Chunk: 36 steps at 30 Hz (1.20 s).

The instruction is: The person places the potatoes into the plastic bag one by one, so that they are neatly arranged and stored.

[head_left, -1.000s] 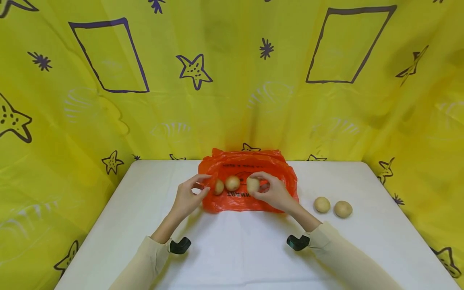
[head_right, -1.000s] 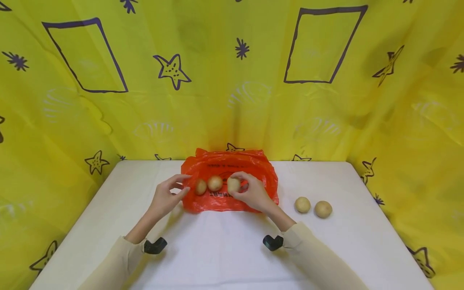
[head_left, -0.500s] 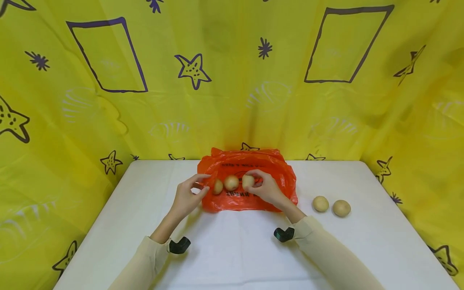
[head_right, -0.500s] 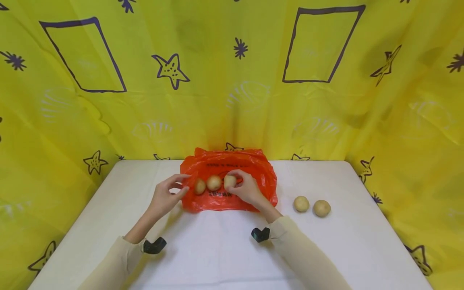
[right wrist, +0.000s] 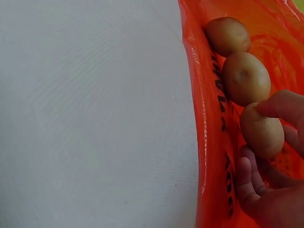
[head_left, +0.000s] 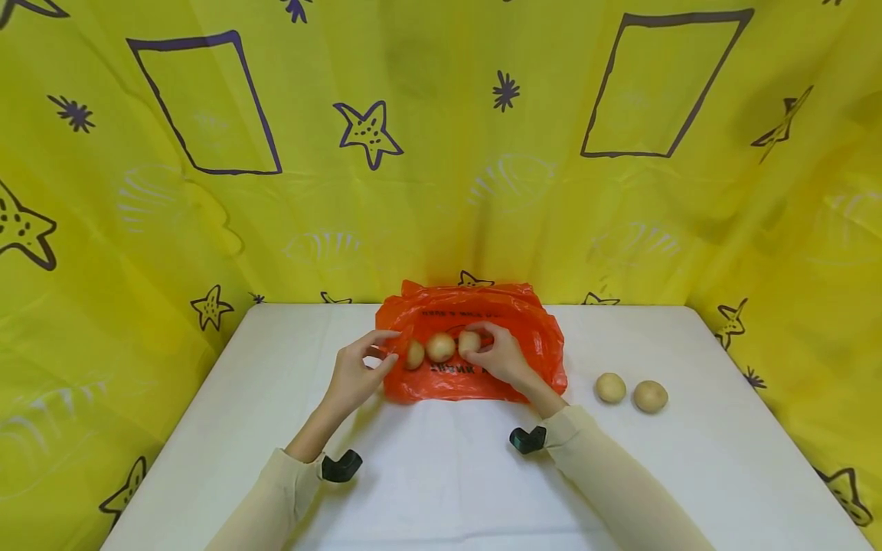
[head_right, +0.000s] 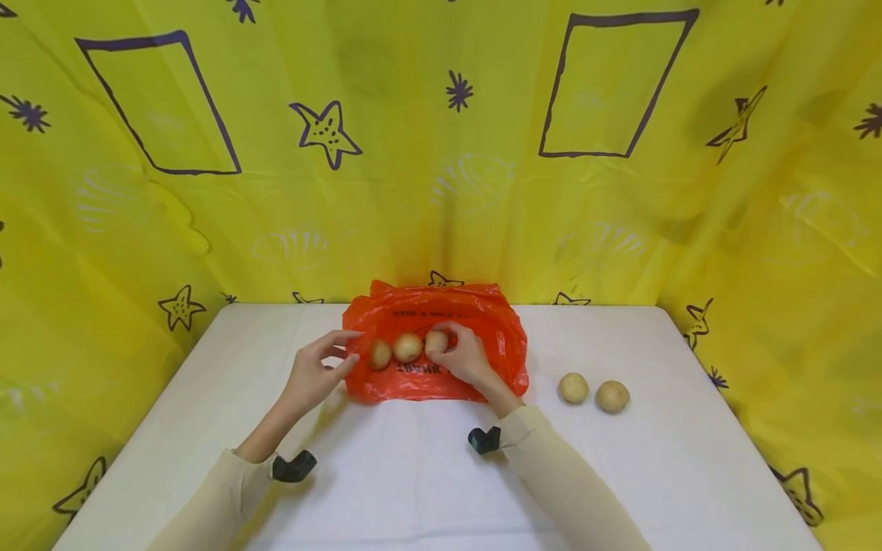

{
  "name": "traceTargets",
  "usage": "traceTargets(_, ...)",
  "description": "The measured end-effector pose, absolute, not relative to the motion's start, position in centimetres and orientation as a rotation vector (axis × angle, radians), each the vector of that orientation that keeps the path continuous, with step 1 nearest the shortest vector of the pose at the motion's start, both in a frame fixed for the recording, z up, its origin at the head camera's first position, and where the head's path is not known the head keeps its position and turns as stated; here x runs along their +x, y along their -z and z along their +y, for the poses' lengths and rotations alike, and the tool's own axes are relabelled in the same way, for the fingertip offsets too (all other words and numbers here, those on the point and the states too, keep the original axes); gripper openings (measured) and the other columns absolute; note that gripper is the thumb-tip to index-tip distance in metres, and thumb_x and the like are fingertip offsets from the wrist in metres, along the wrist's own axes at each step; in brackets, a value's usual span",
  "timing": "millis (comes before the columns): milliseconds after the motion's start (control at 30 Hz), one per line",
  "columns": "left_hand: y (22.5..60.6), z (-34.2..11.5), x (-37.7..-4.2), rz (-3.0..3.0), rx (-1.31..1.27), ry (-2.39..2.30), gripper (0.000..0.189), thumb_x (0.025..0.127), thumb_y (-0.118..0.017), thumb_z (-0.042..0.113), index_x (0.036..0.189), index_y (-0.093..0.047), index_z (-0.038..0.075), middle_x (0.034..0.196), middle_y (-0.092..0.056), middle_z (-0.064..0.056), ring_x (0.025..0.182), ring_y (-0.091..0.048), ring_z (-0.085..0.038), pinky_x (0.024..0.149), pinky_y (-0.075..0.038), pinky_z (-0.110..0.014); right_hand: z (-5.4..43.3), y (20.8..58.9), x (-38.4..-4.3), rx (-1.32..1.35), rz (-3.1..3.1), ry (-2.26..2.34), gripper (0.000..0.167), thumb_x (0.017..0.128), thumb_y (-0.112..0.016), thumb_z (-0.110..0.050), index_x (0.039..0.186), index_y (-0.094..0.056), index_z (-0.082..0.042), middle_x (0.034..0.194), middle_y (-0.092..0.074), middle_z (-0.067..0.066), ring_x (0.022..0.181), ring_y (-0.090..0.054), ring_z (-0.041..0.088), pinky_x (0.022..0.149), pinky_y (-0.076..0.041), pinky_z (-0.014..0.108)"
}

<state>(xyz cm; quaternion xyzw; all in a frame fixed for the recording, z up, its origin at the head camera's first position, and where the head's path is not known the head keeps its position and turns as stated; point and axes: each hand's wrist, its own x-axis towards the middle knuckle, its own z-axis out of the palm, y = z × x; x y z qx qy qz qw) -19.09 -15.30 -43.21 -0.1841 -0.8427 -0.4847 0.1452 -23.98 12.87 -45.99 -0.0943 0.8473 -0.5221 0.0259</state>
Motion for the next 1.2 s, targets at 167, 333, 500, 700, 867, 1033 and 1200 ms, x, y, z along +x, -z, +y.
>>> traceTargets(167, 43.2, -15.31, -19.07, -2.433, -0.522, 1.398, 0.033, 0.089, -0.075, -0.001, 0.12, -0.072, 0.008, 0.102, -0.072, -0.011, 0.084, -0.07, -0.026, 0.072, -0.061, -0.038, 12.64, 46.37, -24.42, -0.273, 2.638, 1.597, 0.045, 0.088, -0.08, -0.012, 0.13, -0.065, -0.01, 0.116, -0.065, 0.013, 0.083, -0.064, 0.022, 0.072, -0.056, 0.029)
traceTargets(333, 43.13, -15.28, -19.07, -2.442, -0.505, 1.407, 0.033, 0.09, -0.076, 0.0, 0.121, -0.072, 0.009, 0.102, -0.072, -0.011, 0.085, -0.07, -0.026, 0.068, -0.058, -0.026, 12.48, 46.57, -24.77, -0.264, 2.67, 1.571, 0.044, 0.088, -0.081, -0.012, 0.13, -0.065, -0.01, 0.113, -0.064, 0.013, 0.08, -0.062, 0.022, 0.069, -0.054, 0.027)
traceTargets(500, 43.12, -15.25, -19.04, -2.447, -0.499, 1.412, 0.033, 0.09, -0.076, 0.0, 0.121, -0.072, 0.01, 0.103, -0.072, -0.01, 0.086, -0.07, -0.026, 0.07, -0.059, -0.03, 12.34, 46.46, -24.82, -0.254, 2.679, 1.557, 0.045, 0.087, -0.081, -0.011, 0.129, -0.066, -0.009, 0.109, -0.064, 0.013, 0.078, -0.061, 0.021, 0.066, -0.052, 0.027)
traceTargets(700, 43.32, -15.33, -19.11, -2.434, -0.515, 1.409, 0.033, 0.09, -0.076, 0.0, 0.121, -0.072, 0.009, 0.104, -0.073, -0.01, 0.086, -0.07, -0.026, 0.075, -0.06, -0.045, 12.1, 46.59, -24.92, -0.251, 2.684, 1.537, 0.045, 0.087, -0.08, -0.012, 0.13, -0.065, -0.009, 0.109, -0.065, 0.013, 0.08, -0.062, 0.02, 0.068, -0.051, 0.027)
traceTargets(867, 43.32, -15.37, -19.07, -2.436, -0.519, 1.404, 0.033, 0.09, -0.075, 0.0, 0.122, -0.071, 0.009, 0.104, -0.073, -0.011, 0.086, -0.07, -0.027, 0.076, -0.06, -0.045, 12.13, 46.53, -24.97, -0.277, 2.684, 1.528, 0.045, 0.088, -0.079, -0.011, 0.131, -0.065, -0.007, 0.109, -0.066, 0.014, 0.08, -0.062, 0.021, 0.068, -0.052, 0.027)
traceTargets(1033, 43.3, -15.43, -18.98, -2.428, -0.524, 1.407, 0.033, 0.09, -0.075, 0.0, 0.122, -0.071, 0.009, 0.104, -0.073, -0.01, 0.086, -0.07, -0.027, 0.076, -0.06, -0.045, 12.14, 46.57, -24.97, -0.293, 2.67, 1.521, 0.045, 0.09, -0.077, -0.012, 0.133, -0.063, -0.008, 0.104, -0.064, 0.013, 0.078, -0.06, 0.021, 0.067, -0.05, 0.028)
traceTargets(1200, 43.35, -15.43, -19.06, -2.428, -0.532, 1.405, 0.033, 0.09, -0.075, 0.0, 0.122, -0.071, 0.009, 0.104, -0.073, -0.01, 0.086, -0.07, -0.027, 0.076, -0.06, -0.045, 12.15, 46.66, -25.02, -0.284, 2.665, 1.513, 0.046, 0.091, -0.076, -0.013, 0.135, -0.062, -0.009, 0.105, -0.063, 0.012, 0.079, -0.059, 0.02, 0.068, -0.05, 0.027)
